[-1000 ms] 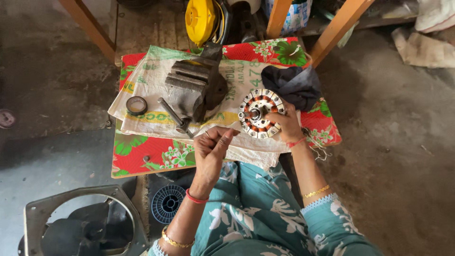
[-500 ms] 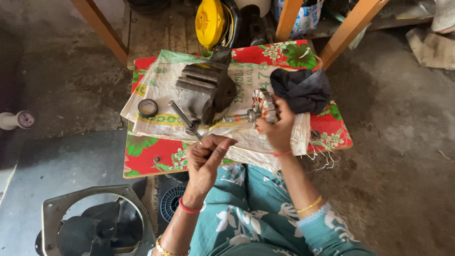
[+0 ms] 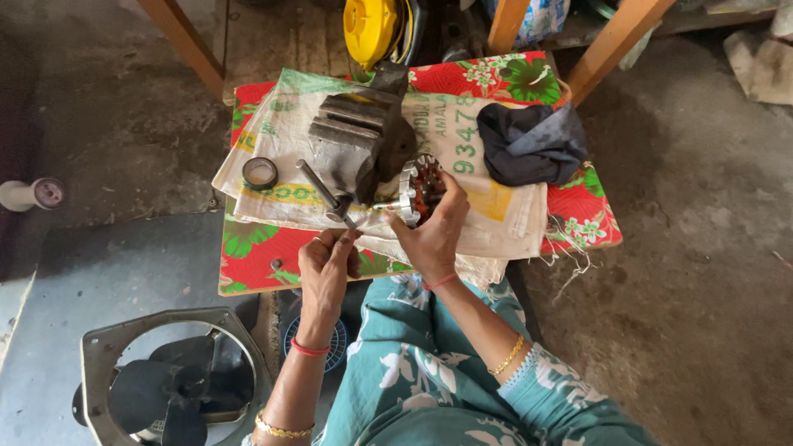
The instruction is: The person uses a wrench to loosen a metal component clamped in a bench vise, then removes it. They handle the component, which appears to be a stator, and use a small tool to adjust or clean parts of it. The person then places the component back into the vise and tightens it.
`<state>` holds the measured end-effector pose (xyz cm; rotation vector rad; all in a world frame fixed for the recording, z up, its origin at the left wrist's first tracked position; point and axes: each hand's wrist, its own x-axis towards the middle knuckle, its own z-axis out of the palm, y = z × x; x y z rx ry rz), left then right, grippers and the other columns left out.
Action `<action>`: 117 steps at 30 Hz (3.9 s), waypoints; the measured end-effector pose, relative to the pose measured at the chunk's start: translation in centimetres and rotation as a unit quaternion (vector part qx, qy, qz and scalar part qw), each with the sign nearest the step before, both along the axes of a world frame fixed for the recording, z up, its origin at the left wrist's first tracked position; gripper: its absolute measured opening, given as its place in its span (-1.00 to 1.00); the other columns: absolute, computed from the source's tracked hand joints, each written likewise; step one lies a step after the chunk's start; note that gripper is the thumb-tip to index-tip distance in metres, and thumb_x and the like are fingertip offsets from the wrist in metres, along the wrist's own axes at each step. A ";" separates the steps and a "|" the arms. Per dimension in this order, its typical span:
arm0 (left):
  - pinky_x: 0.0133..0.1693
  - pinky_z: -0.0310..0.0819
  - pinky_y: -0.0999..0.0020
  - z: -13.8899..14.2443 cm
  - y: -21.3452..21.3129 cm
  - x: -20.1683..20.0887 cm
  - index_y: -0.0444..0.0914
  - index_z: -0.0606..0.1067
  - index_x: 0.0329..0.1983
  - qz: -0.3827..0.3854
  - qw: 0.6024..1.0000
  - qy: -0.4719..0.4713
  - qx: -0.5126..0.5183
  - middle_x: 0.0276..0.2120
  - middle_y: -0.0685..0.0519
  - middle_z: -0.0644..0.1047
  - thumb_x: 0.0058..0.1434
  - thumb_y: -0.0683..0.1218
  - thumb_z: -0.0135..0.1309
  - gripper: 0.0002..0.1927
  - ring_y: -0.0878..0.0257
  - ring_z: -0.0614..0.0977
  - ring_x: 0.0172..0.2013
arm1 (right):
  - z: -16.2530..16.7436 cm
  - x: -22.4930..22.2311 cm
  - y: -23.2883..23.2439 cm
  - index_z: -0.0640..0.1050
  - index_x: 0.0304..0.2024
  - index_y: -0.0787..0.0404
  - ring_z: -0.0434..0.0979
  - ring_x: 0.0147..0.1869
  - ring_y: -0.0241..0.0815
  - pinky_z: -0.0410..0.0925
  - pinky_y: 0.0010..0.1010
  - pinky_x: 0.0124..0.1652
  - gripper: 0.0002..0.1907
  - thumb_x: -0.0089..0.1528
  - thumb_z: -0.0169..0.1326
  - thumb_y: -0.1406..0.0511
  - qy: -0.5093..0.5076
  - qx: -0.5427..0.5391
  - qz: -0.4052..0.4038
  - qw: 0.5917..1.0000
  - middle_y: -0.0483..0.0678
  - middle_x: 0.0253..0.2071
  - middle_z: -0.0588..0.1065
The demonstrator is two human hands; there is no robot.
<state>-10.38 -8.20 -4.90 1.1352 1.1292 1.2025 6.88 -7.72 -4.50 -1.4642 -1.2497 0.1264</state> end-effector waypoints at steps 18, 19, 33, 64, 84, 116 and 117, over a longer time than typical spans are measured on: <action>-0.58 0.07 0.41 1.5 1.0 1.2 -0.34 0.68 -0.25 0.041 0.976 0.204 0.072 -0.74 0.17 0.35 0.28 -0.05 0.17 -0.75 0.49 0.25 -0.63 | 2.2 1.8 -5.8 0.24 0.31 0.37 0.37 0.26 0.11 0.30 -0.13 0.24 -0.36 0.26 0.20 0.36 -0.082 0.086 0.136 0.984 0.24 0.24 0.29; -0.58 0.06 0.40 1.8 1.1 1.0 -0.36 0.67 -0.29 0.049 0.974 0.207 0.084 -0.74 0.17 0.33 0.27 -0.04 0.20 -0.75 0.49 0.24 -0.63 | 2.4 1.5 -6.0 0.27 0.28 0.35 0.39 0.27 0.13 0.32 -0.14 0.24 -0.42 0.27 0.18 0.38 -0.098 0.092 0.159 0.978 0.22 0.22 0.31; -0.60 -0.01 0.42 1.8 -0.3 1.2 -0.36 0.63 -0.37 0.054 0.971 0.215 0.089 -0.76 0.23 0.28 0.18 -0.10 0.28 -0.80 0.52 0.19 -0.66 | 2.3 0.6 -5.5 0.51 -0.05 0.31 0.46 0.11 0.09 0.36 -0.17 0.07 -0.70 0.15 0.18 0.49 -0.153 0.065 0.210 0.964 0.06 0.05 0.44; -0.54 0.08 0.48 0.2 0.3 1.0 -0.42 0.57 -0.27 0.079 0.985 0.130 0.081 -0.61 0.16 0.42 0.31 -0.12 0.21 -0.78 0.49 0.27 -0.57 | 2.7 0.6 -5.8 0.50 -0.03 0.28 0.51 0.11 0.06 0.39 -0.21 0.06 -0.71 0.20 0.18 0.49 -0.097 0.066 0.215 0.969 0.07 0.01 0.47; -0.59 0.04 0.49 -3.5 6.4 6.3 -0.43 0.63 -0.25 -0.085 0.996 -0.008 0.001 -0.59 0.22 0.39 0.40 -0.07 0.13 -0.72 0.49 0.27 -0.60 | 0.8 2.9 -1.0 0.10 0.47 0.26 0.17 0.49 0.32 0.11 0.05 0.36 0.08 -0.02 0.35 0.31 -0.159 -0.014 0.123 0.980 0.29 0.46 0.16; -0.37 0.48 0.05 3.6 1.3 8.7 -0.21 0.47 -0.21 0.053 0.822 0.414 0.387 -0.22 -0.13 0.54 0.20 -0.21 0.04 -0.89 -0.10 0.63 -0.35 | -0.5 3.2 -0.6 0.16 0.48 0.23 0.18 0.51 0.26 0.10 0.04 0.41 -0.22 0.28 0.14 0.19 -0.145 -0.014 0.111 0.983 0.24 0.51 0.15; -0.40 0.47 0.05 3.6 1.1 9.3 -0.20 0.47 -0.21 0.057 0.819 0.418 0.388 -0.20 -0.14 0.55 0.18 -0.21 0.04 -0.88 -0.09 0.64 -0.37 | -0.4 3.3 -0.6 0.15 0.48 0.25 0.16 0.50 0.29 0.09 0.05 0.40 -0.21 0.27 0.13 0.19 -0.142 -0.008 0.131 0.981 0.26 0.51 0.14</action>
